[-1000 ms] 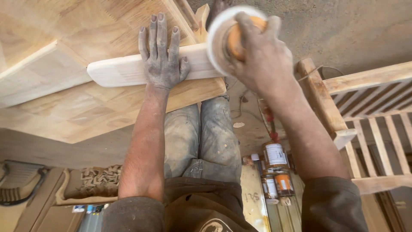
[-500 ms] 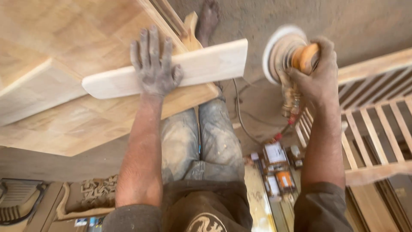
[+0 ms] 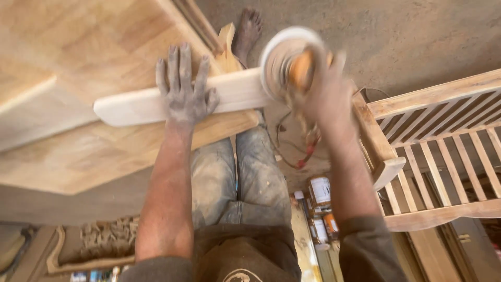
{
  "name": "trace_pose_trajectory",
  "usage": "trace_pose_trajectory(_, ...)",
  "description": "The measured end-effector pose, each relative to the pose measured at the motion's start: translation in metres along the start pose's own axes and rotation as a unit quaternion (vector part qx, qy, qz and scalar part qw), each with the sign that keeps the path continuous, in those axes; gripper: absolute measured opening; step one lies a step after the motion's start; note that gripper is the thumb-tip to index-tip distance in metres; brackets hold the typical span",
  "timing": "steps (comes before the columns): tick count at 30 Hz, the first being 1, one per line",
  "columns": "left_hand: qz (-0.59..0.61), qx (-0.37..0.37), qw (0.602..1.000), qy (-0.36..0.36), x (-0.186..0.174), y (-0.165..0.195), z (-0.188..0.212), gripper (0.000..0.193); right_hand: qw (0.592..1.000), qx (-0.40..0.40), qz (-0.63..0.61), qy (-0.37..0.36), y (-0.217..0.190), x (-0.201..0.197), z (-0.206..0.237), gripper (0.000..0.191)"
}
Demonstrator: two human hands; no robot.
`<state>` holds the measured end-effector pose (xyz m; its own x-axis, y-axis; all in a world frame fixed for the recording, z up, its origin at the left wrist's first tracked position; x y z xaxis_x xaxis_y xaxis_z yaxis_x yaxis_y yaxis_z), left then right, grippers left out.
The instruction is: The person uses an orbital sander to smooth the surfaces of several wooden pieces placed on a workbench. They hold each piece steady with one hand while moving the sander across the wood with the other, then set the finished piece aside and pick up the next one.
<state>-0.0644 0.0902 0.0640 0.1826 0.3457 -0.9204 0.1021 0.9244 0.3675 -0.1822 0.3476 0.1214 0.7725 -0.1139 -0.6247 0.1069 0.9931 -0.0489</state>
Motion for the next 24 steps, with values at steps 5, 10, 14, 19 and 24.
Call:
trace_pose_trajectory(5, 0.006, 0.003, 1.0, -0.013, 0.004, -0.004, 0.007, 0.057, 0.936, 0.028, 0.124, -0.328, -0.008, 0.016, -0.096, 0.052)
trace_pose_trajectory(10, 0.031, -0.009, 0.999, -0.01, 0.004, -0.004, 0.004, 0.057, 0.975, -0.01, 0.073, -0.211, -0.025, -0.007, -0.061, 0.06)
trace_pose_trajectory(14, 0.037, -0.014, 0.999, -0.009, 0.003, -0.004, 0.003, 0.058, 0.996, -0.074, 0.007, 0.054, -0.035, -0.013, 0.023, 0.075)
trace_pose_trajectory(19, 0.053, -0.015, 0.998, 0.001, 0.005, -0.005, 0.007, 0.064, 0.997, -0.069, 0.04, 0.017, -0.021, 0.0, -0.033, 0.075)
trace_pose_trajectory(24, 0.077, -0.017, 0.997, -0.019, 0.01, -0.008, 0.007, 0.071, 0.927, 0.066, 0.198, -0.312, -0.006, 0.006, -0.095, 0.059)
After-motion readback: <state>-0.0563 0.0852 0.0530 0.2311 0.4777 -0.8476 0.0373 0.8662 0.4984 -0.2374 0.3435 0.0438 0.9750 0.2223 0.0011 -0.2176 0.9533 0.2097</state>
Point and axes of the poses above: each hand's wrist, its own z-axis away from the middle knuckle, its own x-axis out of the palm, y = z × x, the point moved 8 cm from there along -z, towards the middle knuckle, and after that the axes turned 5 degrees about y, right-handed, at the moved point
